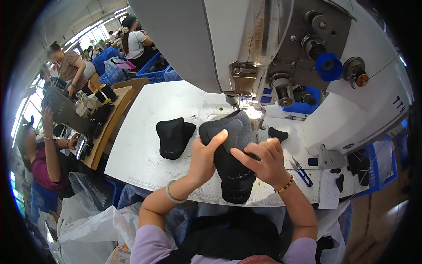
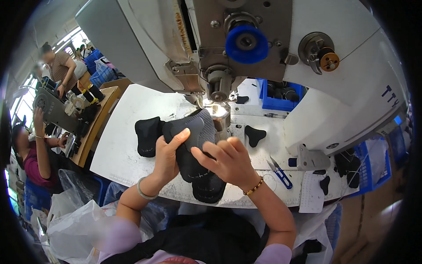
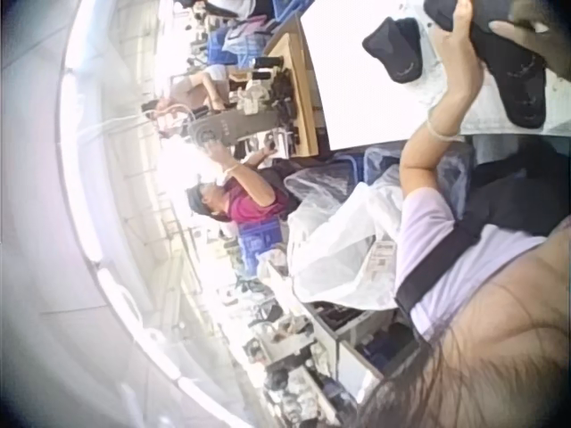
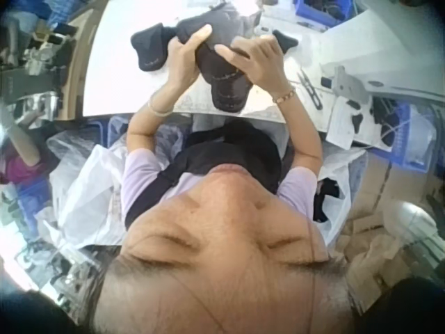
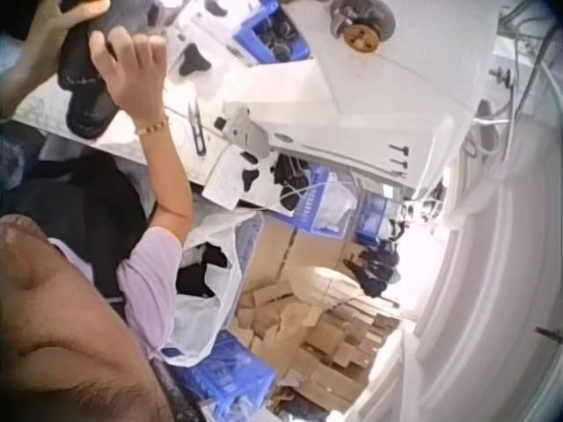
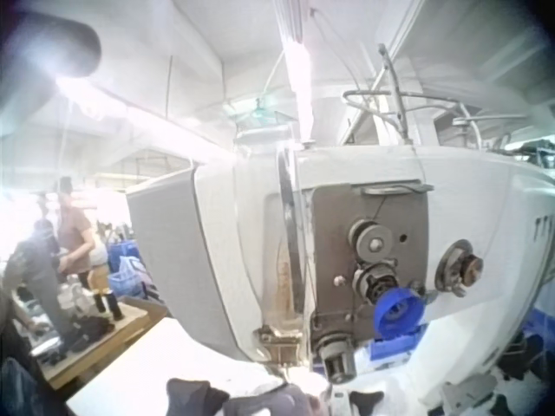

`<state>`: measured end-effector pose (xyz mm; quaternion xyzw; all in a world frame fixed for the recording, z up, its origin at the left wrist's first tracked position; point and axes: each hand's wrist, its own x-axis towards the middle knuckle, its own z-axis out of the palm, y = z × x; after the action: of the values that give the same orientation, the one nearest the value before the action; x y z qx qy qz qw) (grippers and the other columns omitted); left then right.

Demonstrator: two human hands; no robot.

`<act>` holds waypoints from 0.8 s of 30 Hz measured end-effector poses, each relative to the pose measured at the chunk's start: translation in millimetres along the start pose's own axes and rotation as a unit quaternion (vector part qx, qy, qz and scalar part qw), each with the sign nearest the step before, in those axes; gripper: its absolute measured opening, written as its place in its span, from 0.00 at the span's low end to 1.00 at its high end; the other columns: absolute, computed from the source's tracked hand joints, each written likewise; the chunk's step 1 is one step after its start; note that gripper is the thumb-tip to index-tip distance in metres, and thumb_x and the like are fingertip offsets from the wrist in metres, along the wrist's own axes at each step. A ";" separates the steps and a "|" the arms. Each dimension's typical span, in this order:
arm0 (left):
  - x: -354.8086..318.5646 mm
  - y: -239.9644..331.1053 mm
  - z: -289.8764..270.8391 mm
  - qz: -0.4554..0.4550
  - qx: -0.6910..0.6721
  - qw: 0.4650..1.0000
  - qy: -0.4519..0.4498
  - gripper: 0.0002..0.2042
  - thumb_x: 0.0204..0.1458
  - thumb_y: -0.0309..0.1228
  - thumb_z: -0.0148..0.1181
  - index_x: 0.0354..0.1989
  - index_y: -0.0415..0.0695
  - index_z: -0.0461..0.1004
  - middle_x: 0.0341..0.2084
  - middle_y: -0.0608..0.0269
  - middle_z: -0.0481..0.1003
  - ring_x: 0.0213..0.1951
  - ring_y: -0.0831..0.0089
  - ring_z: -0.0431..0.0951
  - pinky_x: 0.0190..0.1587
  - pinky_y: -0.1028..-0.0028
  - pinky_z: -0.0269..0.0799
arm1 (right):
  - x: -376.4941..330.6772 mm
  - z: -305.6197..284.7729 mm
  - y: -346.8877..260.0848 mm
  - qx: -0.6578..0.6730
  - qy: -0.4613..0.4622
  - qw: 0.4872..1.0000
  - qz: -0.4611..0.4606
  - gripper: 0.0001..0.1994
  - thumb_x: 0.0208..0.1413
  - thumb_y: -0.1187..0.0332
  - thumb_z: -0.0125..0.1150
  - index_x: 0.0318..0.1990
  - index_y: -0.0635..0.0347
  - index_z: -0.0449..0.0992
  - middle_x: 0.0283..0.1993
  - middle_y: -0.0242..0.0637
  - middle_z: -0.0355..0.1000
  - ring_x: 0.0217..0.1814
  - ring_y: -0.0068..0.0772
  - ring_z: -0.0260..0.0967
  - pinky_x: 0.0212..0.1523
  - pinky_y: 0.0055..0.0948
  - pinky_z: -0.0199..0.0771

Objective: The person sews a black fabric item using a sewing machine. They repeatedly position the item under the needle, guide it through the machine, and trim excess thread with scissors. The process is repeated multiple times on the same item.

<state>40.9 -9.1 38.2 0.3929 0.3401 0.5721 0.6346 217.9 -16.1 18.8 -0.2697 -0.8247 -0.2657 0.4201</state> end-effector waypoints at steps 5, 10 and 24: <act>17.9 15.2 -7.1 0.029 0.042 0.999 -0.017 0.11 0.54 0.30 0.54 0.39 0.34 0.74 0.31 0.62 0.76 0.32 0.79 0.76 0.36 0.80 0.72 | 26.9 6.3 8.3 0.106 -0.010 0.990 0.094 0.20 0.36 0.70 0.62 0.43 0.45 0.77 0.39 0.22 0.65 0.37 0.23 0.62 0.40 0.29 0.59; 58.1 4.9 1.4 0.089 0.053 0.994 -0.035 0.09 0.55 0.28 0.52 0.37 0.36 0.75 0.31 0.67 0.75 0.33 0.82 0.73 0.36 0.81 0.69 | 21.8 16.9 28.1 0.089 0.029 0.986 0.140 0.26 0.28 0.71 0.66 0.45 0.44 0.77 0.40 0.27 0.64 0.40 0.29 0.64 0.40 0.31 0.62; 71.4 -2.0 -5.0 0.129 0.082 0.984 -0.089 0.08 0.58 0.27 0.51 0.40 0.37 0.75 0.33 0.70 0.75 0.36 0.83 0.71 0.41 0.80 0.66 | 10.5 27.2 27.1 0.173 0.034 0.964 0.201 0.28 0.28 0.73 0.67 0.47 0.43 0.78 0.35 0.30 0.63 0.35 0.34 0.59 0.34 0.31 0.64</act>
<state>45.5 62.3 35.5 0.5335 0.2745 0.5818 0.5491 215.8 23.6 19.6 -0.3444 -0.7720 -0.0382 0.5329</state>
